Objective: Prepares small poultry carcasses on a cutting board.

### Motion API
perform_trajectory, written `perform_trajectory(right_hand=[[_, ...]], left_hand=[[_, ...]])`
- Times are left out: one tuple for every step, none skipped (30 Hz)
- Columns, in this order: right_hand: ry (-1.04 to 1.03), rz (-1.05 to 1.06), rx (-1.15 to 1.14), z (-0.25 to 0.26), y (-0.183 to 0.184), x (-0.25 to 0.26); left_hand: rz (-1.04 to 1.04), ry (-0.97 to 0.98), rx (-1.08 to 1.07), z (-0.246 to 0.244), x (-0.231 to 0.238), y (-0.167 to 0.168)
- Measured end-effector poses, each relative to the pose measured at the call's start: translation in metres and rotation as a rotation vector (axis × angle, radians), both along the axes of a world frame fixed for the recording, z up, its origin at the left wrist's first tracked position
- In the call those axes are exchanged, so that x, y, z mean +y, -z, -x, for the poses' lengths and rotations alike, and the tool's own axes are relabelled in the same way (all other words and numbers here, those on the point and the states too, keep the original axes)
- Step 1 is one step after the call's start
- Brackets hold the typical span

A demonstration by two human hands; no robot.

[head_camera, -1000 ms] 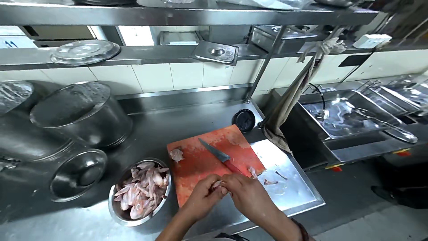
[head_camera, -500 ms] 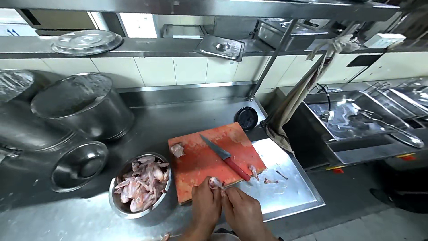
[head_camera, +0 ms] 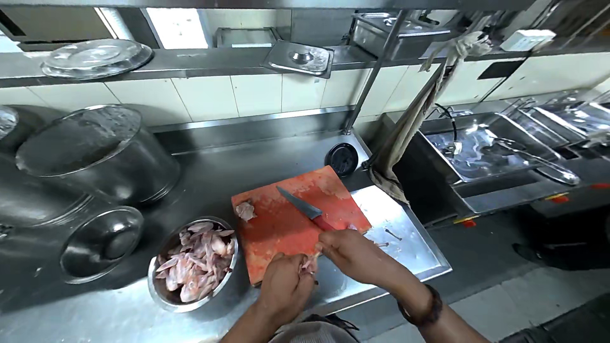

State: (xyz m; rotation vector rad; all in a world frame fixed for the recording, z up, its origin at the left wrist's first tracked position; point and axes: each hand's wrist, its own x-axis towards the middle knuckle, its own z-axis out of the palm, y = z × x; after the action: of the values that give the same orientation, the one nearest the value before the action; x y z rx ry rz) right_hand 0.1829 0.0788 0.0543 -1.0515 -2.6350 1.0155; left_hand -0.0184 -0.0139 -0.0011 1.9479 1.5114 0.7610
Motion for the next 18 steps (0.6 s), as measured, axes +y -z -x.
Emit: perform_trajectory(right_hand=[[0.045,0.13,0.153,-0.001,0.014,0.001],[0.103,0.294,0.315,0.0,0.029,-0.002],[0.176,0.48,0.466,0.004,0.043,-0.01],[0.249,0.638,0.588,0.009,0.056,-0.02],[0.314,0.723,0.665,0.013,0.064,-0.03],[0.367,0.709,0.7,0.015,0.07,-0.036],[0.401,0.602,0.686,0.016,0.073,-0.038],[0.422,0.437,0.635,0.015,0.075,-0.038],[0.438,0.26,0.56,0.014,0.073,-0.038],[0.464,0.097,0.472,0.014,0.069,-0.04],[0.501,-0.053,0.388,0.016,0.064,-0.042],[0.549,-0.195,0.32,0.018,0.059,-0.045],[0.595,-0.315,0.271,0.021,0.057,-0.048],[0.635,-0.411,0.242,0.025,0.056,-0.052],[0.661,-0.478,0.233,0.028,0.057,-0.056],[0.674,-0.527,0.229,0.03,0.058,-0.059],[0.676,-0.559,0.228,0.033,0.06,-0.062],[0.672,-0.583,0.226,0.034,0.061,-0.065]], left_hand=[[-0.001,-0.029,-0.096,0.0,0.001,0.001],[0.017,-0.05,-0.2,0.0,0.002,0.004],[0.046,-0.059,-0.302,0.0,0.003,0.007],[0.083,-0.058,-0.395,0.0,0.004,0.011],[0.12,-0.054,-0.46,-0.001,0.005,0.014],[0.149,-0.048,-0.487,-0.001,0.006,0.017],[0.179,-0.041,-0.476,0.0,0.008,0.021],[0.214,-0.024,-0.447,0.003,0.011,0.024],[0.253,-0.005,-0.438,0.006,0.014,0.026],[0.279,0.012,-0.469,0.008,0.016,0.027],[0.288,0.025,-0.539,0.008,0.019,0.027],[0.274,0.03,-0.627,0.006,0.02,0.026],[0.263,0.024,-0.7,0.003,0.02,0.026],[0.252,0.002,-0.731,-0.001,0.02,0.026],[0.243,-0.03,-0.719,-0.006,0.02,0.026],[0.236,-0.057,-0.676,-0.009,0.02,0.027],[0.222,-0.076,-0.633,-0.011,0.02,0.029],[0.201,-0.096,-0.612,-0.012,0.019,0.031]])
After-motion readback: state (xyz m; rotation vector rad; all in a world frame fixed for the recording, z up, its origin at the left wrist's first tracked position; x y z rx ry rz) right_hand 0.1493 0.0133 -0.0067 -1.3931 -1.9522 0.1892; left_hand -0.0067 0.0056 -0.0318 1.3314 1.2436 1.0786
